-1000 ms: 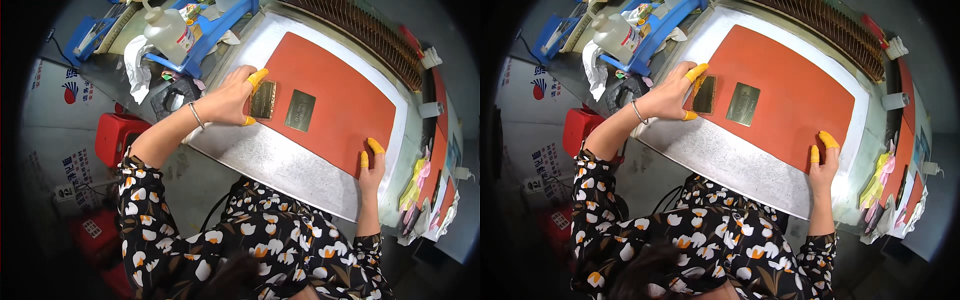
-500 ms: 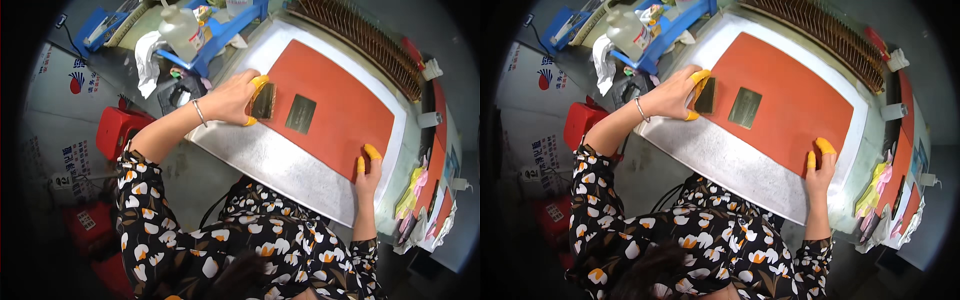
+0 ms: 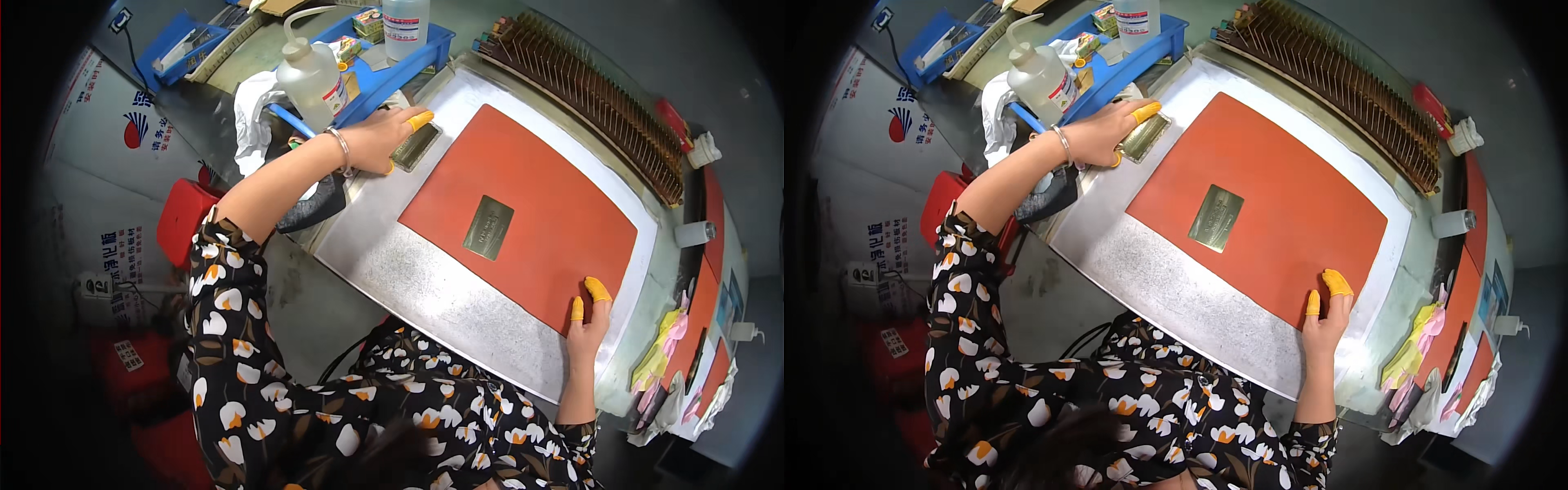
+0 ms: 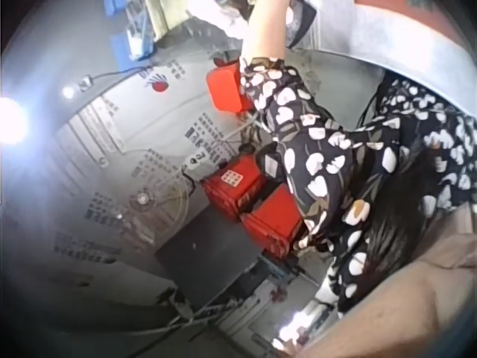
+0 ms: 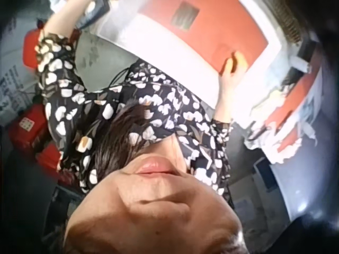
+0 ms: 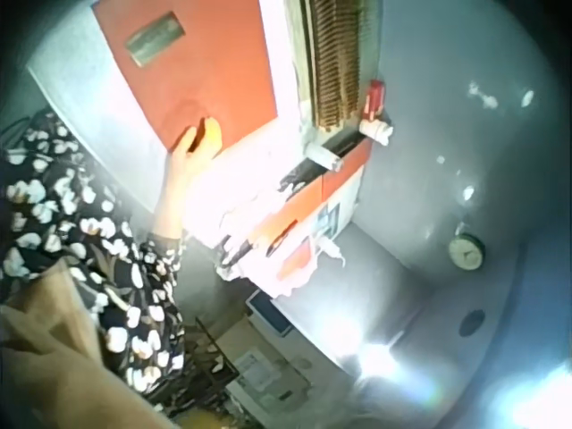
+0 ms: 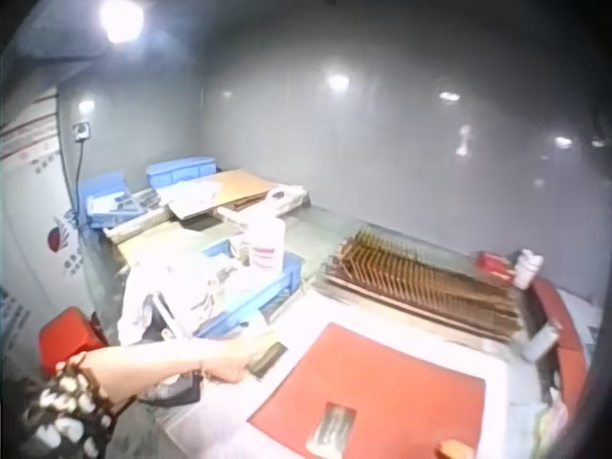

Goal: The person cleans a small rectangular metal plate with a yellow cloth, then retrieves a stack of similar plates from a large industrial oven using pliers. They place the stack on a workbench and proceed to clean a red mat on the table with a liquid solution and a cloth.

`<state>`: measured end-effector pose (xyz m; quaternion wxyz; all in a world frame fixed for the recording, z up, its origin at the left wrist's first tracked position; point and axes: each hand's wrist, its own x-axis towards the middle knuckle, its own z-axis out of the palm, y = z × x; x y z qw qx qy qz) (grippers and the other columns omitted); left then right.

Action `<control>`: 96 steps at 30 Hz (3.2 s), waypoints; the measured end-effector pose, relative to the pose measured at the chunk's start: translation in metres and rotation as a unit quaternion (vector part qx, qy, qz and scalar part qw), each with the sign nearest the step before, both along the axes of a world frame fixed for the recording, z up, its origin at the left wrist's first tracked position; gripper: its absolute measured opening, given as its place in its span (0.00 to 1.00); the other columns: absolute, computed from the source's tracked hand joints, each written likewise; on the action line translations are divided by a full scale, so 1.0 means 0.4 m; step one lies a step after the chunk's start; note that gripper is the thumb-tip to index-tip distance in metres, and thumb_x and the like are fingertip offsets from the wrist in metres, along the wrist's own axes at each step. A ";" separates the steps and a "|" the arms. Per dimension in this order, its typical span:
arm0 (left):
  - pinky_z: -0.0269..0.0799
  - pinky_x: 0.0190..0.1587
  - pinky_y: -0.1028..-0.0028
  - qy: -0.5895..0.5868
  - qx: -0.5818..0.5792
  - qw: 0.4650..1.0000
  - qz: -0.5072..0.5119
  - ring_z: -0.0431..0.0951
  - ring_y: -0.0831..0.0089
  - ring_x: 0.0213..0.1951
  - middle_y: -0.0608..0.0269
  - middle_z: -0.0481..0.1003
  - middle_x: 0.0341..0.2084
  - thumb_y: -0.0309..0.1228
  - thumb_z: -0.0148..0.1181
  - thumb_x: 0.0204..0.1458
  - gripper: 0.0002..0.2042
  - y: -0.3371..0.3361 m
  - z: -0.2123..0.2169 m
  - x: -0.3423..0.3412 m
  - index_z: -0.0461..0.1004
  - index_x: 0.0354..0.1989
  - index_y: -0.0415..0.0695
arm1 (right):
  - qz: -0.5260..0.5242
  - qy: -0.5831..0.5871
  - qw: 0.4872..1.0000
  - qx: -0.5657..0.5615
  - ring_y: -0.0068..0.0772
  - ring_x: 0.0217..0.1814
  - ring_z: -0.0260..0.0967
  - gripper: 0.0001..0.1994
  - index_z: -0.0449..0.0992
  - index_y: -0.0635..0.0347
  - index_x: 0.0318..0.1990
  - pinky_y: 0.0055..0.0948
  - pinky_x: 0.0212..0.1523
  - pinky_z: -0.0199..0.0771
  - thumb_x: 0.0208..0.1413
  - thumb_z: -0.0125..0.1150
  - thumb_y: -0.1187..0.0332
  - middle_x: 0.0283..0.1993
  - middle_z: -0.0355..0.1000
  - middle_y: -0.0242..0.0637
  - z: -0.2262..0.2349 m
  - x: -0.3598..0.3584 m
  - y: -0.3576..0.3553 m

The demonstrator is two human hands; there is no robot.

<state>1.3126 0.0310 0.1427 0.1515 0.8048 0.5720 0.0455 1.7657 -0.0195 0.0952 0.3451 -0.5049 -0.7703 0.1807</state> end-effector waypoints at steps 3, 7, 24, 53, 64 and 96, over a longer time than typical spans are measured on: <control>0.52 0.60 0.65 -0.034 -0.030 0.999 0.030 0.54 0.52 0.58 0.46 0.51 0.58 0.18 0.52 0.27 0.41 0.003 -0.026 -0.003 0.49 0.60 0.36 | 0.010 -0.054 0.998 0.026 0.38 0.51 0.63 0.15 0.68 0.68 0.46 0.30 0.53 0.63 0.48 0.52 0.81 0.47 0.65 0.44 0.012 -0.003 -0.001; 0.54 0.59 0.64 0.002 0.036 0.999 0.005 0.56 0.49 0.56 0.44 0.52 0.57 0.20 0.55 0.27 0.43 -0.023 -0.008 0.005 0.48 0.61 0.38 | 0.003 -0.015 0.999 0.033 0.46 0.50 0.62 0.14 0.69 0.67 0.44 0.35 0.52 0.61 0.47 0.55 0.78 0.47 0.67 0.46 0.009 -0.007 0.003; 0.58 0.53 0.75 -0.429 0.266 0.797 0.332 0.65 0.72 0.52 0.55 0.64 0.52 0.34 0.58 0.47 0.29 -0.093 0.311 -0.438 0.57 0.57 0.37 | -0.002 -0.024 0.999 0.040 0.42 0.49 0.63 0.14 0.68 0.69 0.44 0.32 0.51 0.64 0.47 0.52 0.80 0.44 0.65 0.46 0.008 -0.004 -0.001; 0.61 0.55 0.72 -0.387 0.526 0.708 0.270 0.69 0.68 0.50 0.52 0.69 0.48 0.23 0.42 0.53 0.18 -0.172 0.411 -0.343 0.62 0.54 0.33 | -0.013 -0.050 0.997 0.065 0.47 0.47 0.63 0.14 0.71 0.65 0.41 0.37 0.48 0.64 0.42 0.56 0.79 0.43 0.68 0.44 0.036 -0.026 0.001; 0.67 0.40 0.74 -0.391 0.124 0.911 -0.048 0.73 0.68 0.35 0.55 0.72 0.33 0.27 0.58 0.45 0.15 -0.250 0.204 0.361 0.70 0.42 0.34 | 0.007 0.036 0.999 0.031 0.46 0.47 0.62 0.14 0.68 0.62 0.44 0.35 0.48 0.63 0.47 0.54 0.74 0.43 0.67 0.44 0.014 0.037 0.003; 0.58 0.49 0.67 -0.095 0.057 0.994 0.002 0.63 0.55 0.44 0.52 0.61 0.41 0.35 0.71 0.26 0.35 -0.105 -0.048 0.343 0.64 0.48 0.40 | -0.092 -0.045 0.995 -0.009 0.37 0.53 0.63 0.16 0.66 0.68 0.49 0.30 0.55 0.60 0.50 0.51 0.81 0.49 0.65 0.44 -0.002 0.241 -0.130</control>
